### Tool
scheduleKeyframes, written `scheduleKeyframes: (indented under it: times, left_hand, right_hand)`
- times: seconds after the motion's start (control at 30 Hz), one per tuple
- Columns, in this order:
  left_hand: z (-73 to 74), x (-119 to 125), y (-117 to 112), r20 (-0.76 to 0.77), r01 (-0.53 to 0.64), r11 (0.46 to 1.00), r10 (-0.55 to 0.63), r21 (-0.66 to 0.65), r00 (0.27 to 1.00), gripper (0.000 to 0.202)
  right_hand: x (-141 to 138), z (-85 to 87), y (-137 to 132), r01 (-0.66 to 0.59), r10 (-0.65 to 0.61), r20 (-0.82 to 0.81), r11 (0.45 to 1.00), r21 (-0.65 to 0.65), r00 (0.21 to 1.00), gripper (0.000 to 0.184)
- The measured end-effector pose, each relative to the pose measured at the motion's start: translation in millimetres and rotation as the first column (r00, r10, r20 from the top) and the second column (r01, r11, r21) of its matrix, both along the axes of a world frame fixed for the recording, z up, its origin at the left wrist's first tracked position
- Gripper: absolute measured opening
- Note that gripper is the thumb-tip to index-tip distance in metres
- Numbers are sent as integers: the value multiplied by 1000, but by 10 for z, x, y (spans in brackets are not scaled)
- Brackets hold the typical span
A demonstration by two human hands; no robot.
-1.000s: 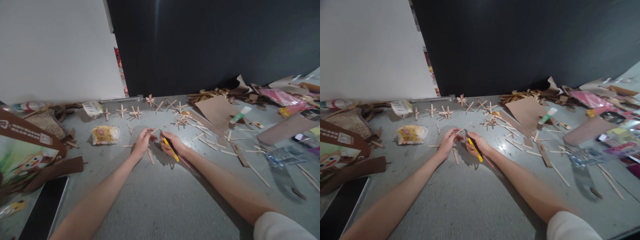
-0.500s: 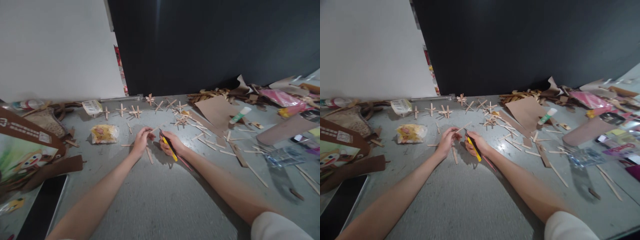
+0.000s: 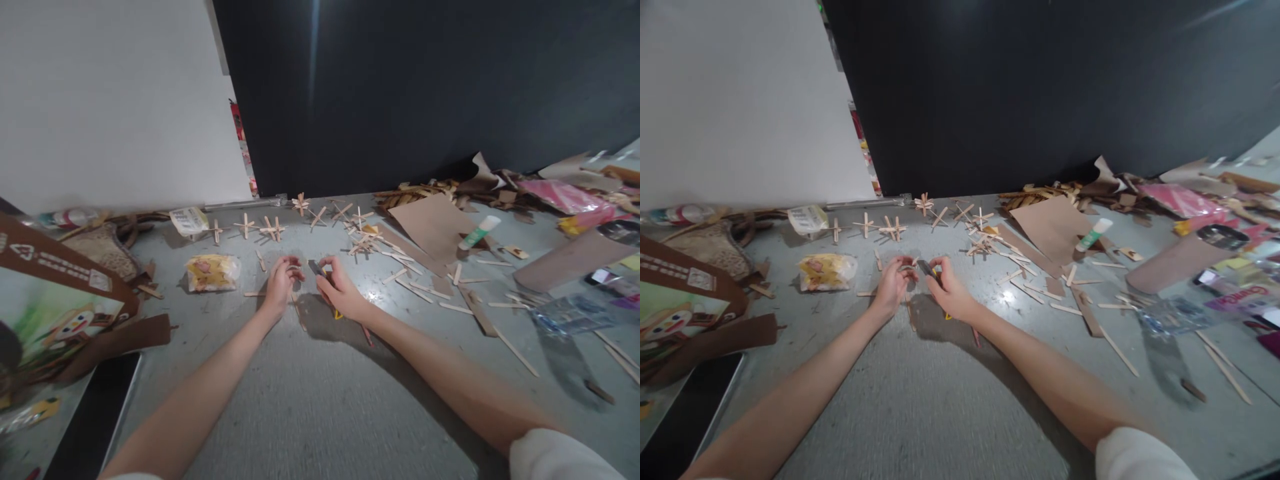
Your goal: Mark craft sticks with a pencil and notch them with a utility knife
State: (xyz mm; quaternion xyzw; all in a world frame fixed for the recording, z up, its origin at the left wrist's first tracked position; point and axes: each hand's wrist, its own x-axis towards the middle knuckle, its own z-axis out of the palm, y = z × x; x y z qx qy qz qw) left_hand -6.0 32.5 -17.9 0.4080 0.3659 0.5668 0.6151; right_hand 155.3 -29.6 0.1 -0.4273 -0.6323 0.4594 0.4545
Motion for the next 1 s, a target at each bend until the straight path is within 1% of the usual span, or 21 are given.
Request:
scheduleKeyframes:
  times: [0.07, 0.13, 0.23, 0.33, 0.43, 0.6, 0.73, 0.83, 0.9, 1.0]
  left_hand:
    - [22, -11, 6, 15, 4, 1000, -4, -15, 1000, 14]
    - [44, -16, 6, 24, 15, 1000, -14, -26, 1000, 17]
    - [71, -16, -6, 25, 41, 999, -41, -30, 999, 20]
    - [85, -13, -25, 18, 61, 998, -60, -28, 998, 21]
    - [79, -13, -36, 6, 70, 997, -70, -28, 998, 22]
    - [32, -11, -19, 8, 13, 1000, -13, -5, 1000, 20]
    - [6, -12, 1, 3, -23, 1000, 23, -3, 1000, 16]
    - [4, -11, -1, -22, -32, 999, 32, -5, 999, 14]
    - [5, -10, -8, -43, -28, 1000, 27, -5, 999, 13]
    - [6, -15, -18, -63, -14, 1000, 14, 1, 998, 11]
  right_hand:
    - [21, 37, -7, 68, -91, 204, 991, 114, 975, 23]
    - [48, 89, -5, 84, -154, 403, 979, 187, 902, 20]
    - [85, 183, 2, 40, -168, 619, 976, 215, 767, 20]
    - [112, 279, 3, 0, -170, 753, 975, 221, 636, 21]
    - [128, 359, 0, -10, -171, 816, 977, 212, 552, 21]
    - [172, 462, -3, -37, -164, 868, 978, 205, 469, 24]
    - [260, 586, -24, -123, -76, 921, 984, 132, 381, 25]
    - [324, 683, -61, -156, -17, 956, 986, 66, 292, 25]
    - [351, 744, -90, -203, 16, 970, 978, 35, 244, 25]
    - [375, 844, -135, -287, 105, 979, 957, -50, 178, 24]
